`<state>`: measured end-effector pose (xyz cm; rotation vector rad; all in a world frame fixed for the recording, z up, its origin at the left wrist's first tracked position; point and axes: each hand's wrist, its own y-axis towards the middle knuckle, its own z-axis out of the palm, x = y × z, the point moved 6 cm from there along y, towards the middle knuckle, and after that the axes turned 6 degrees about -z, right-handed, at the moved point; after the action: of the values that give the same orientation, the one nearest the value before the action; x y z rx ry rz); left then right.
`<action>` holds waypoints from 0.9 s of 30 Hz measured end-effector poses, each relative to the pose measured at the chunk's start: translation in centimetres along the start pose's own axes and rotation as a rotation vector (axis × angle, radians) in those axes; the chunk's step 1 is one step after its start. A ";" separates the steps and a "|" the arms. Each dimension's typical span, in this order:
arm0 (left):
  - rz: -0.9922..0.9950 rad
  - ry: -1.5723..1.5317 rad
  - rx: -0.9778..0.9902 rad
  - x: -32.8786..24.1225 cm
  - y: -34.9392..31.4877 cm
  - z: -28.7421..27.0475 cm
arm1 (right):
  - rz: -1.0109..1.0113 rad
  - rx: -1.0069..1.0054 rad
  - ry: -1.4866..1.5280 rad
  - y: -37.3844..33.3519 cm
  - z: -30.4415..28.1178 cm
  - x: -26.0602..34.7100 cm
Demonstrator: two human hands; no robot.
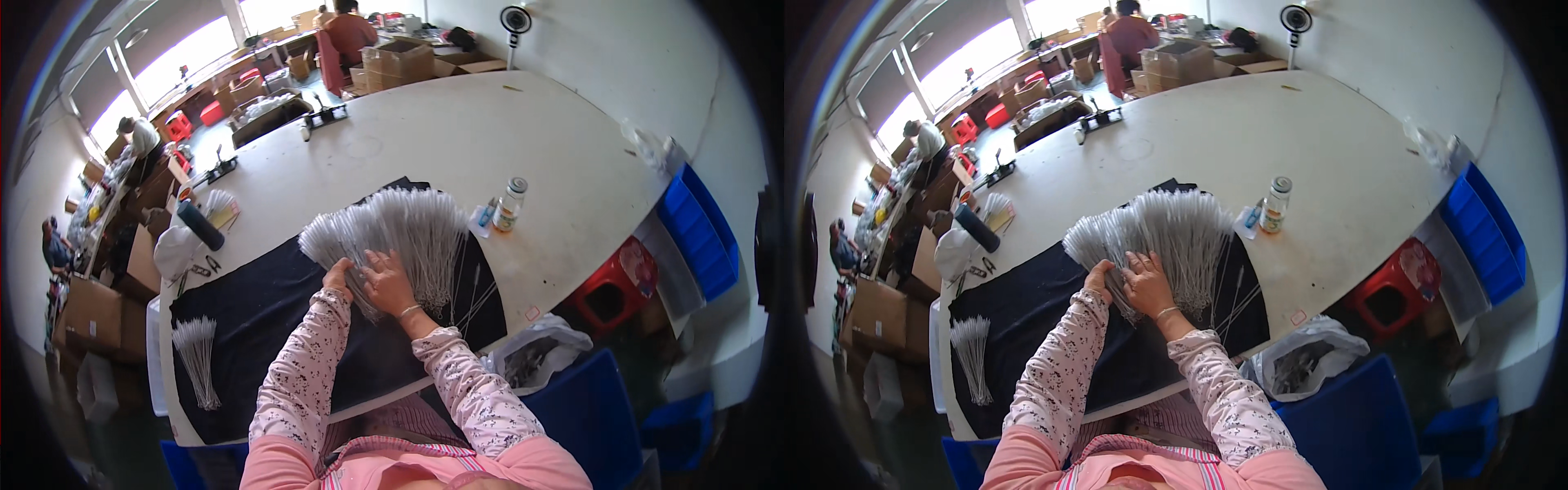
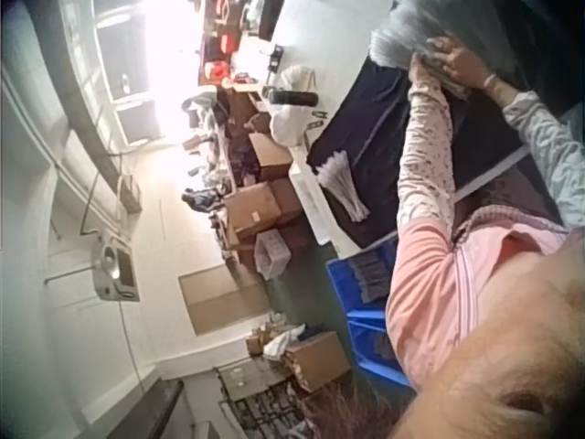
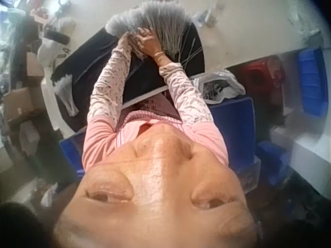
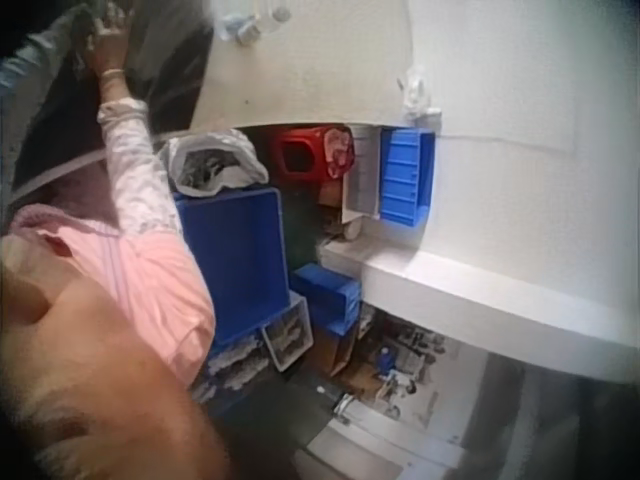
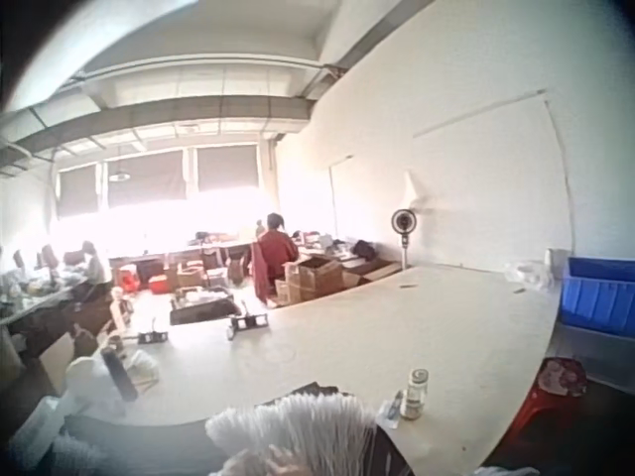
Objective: The person gathers bundles of long, thin metal brushes from a table, aligns them by hand, and secures them with wire ties. The person then places the finished bundles into a blue bin. The task is performed repeatedly in a workshop setting.
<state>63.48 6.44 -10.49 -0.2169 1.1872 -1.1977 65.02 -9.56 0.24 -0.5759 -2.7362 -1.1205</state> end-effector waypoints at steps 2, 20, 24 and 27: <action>0.059 -0.003 0.042 0.0 0.5 -0.7 | -0.016 -0.010 0.013 0.1 0.2 0.4; 0.070 -0.065 0.172 -1.4 -6.5 0.3 | -0.010 0.058 -0.072 0.2 1.7 0.6; 0.158 -0.021 0.161 -1.5 -7.3 0.3 | -0.084 0.062 -0.065 0.2 1.3 1.1; 0.279 0.010 0.176 -1.7 -9.5 1.0 | -0.133 0.153 -0.107 -0.1 1.8 0.4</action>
<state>58.79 3.41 -2.59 0.0853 1.0746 -1.0499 64.64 -8.17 -1.00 -0.4521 -2.9579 -0.9186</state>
